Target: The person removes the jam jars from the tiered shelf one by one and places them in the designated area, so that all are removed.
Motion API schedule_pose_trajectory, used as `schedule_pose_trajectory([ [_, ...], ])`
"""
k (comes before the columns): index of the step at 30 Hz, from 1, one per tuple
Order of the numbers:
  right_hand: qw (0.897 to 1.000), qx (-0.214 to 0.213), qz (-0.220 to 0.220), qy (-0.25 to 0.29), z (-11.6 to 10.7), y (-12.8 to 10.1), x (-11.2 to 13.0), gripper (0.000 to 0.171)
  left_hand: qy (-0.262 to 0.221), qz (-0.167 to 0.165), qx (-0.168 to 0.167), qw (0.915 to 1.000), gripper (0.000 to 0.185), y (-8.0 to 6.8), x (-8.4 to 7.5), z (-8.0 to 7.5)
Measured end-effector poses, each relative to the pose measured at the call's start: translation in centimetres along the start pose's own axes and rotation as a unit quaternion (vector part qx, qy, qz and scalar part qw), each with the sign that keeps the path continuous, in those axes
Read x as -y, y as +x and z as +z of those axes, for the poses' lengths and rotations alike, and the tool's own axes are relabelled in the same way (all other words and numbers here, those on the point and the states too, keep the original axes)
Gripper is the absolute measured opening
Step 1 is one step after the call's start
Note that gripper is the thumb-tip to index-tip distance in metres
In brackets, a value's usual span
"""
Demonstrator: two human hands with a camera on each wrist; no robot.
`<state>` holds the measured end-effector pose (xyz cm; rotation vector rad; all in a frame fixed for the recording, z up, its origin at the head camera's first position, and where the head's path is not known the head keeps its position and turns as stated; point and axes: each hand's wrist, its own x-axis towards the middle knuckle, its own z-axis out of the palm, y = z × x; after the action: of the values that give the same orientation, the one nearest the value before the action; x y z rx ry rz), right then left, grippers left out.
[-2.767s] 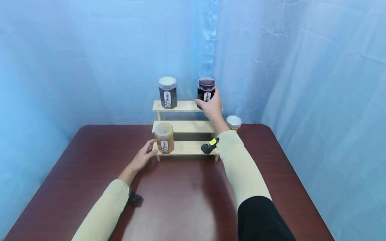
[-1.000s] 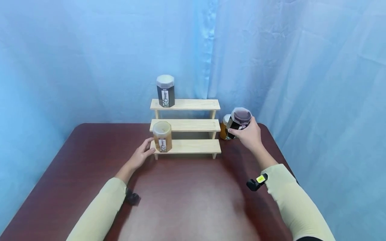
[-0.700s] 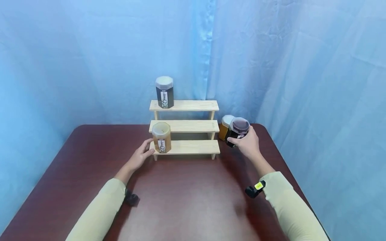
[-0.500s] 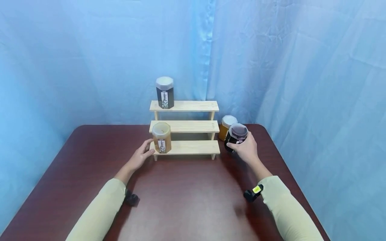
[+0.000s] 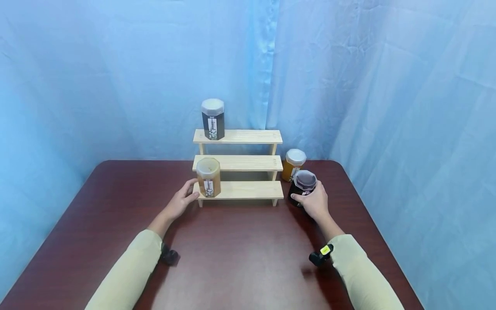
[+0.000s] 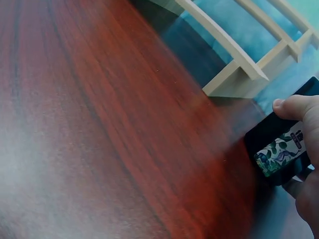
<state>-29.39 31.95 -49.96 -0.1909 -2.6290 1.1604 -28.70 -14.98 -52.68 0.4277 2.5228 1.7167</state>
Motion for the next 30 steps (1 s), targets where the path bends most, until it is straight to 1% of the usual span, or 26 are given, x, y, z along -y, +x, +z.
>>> schedule_pose_trajectory([
  [8,1.0,-0.011,-0.003,0.006,0.5,-0.4,-0.4,0.093,0.007,0.001,-0.009,0.9999,0.056,-0.2,0.4,0.1],
  [15,1.0,-0.015,-0.004,0.016,1.1,-0.5,-0.7,0.091,0.011,0.002,-0.005,0.9999,0.057,-0.1,0.5,-0.2],
  [19,1.0,-0.012,-0.005,0.027,1.2,-0.6,-0.8,0.093,0.009,0.0,-0.004,0.9999,0.057,-0.1,0.3,-0.3],
  [21,0.999,-0.011,-0.006,0.032,1.2,-0.8,-0.8,0.097,0.007,0.0,-0.005,1.0,0.056,-0.1,0.2,-0.3],
  [23,0.999,-0.016,-0.01,0.048,1.1,-1.0,-0.8,0.101,0.006,0.001,-0.005,1.0,0.056,-0.1,0.0,-0.2],
  [25,0.997,-0.034,-0.015,0.073,0.8,-1.2,-0.6,0.106,0.005,0.003,-0.005,1.0,0.056,-0.1,-0.1,-0.1],
  [27,0.993,-0.063,-0.022,0.101,0.4,-1.6,-0.4,0.107,0.006,0.004,-0.003,1.0,0.057,-0.1,-0.2,-0.1],
  [28,0.989,-0.082,-0.029,0.117,0.1,-1.7,-0.1,0.105,0.005,0.005,-0.001,1.0,0.057,-0.1,-0.2,-0.1],
  [30,0.983,-0.123,-0.049,0.129,-0.3,-2.0,0.5,0.1,0.005,0.005,-0.002,1.0,0.058,-0.1,-0.2,0.0],
])
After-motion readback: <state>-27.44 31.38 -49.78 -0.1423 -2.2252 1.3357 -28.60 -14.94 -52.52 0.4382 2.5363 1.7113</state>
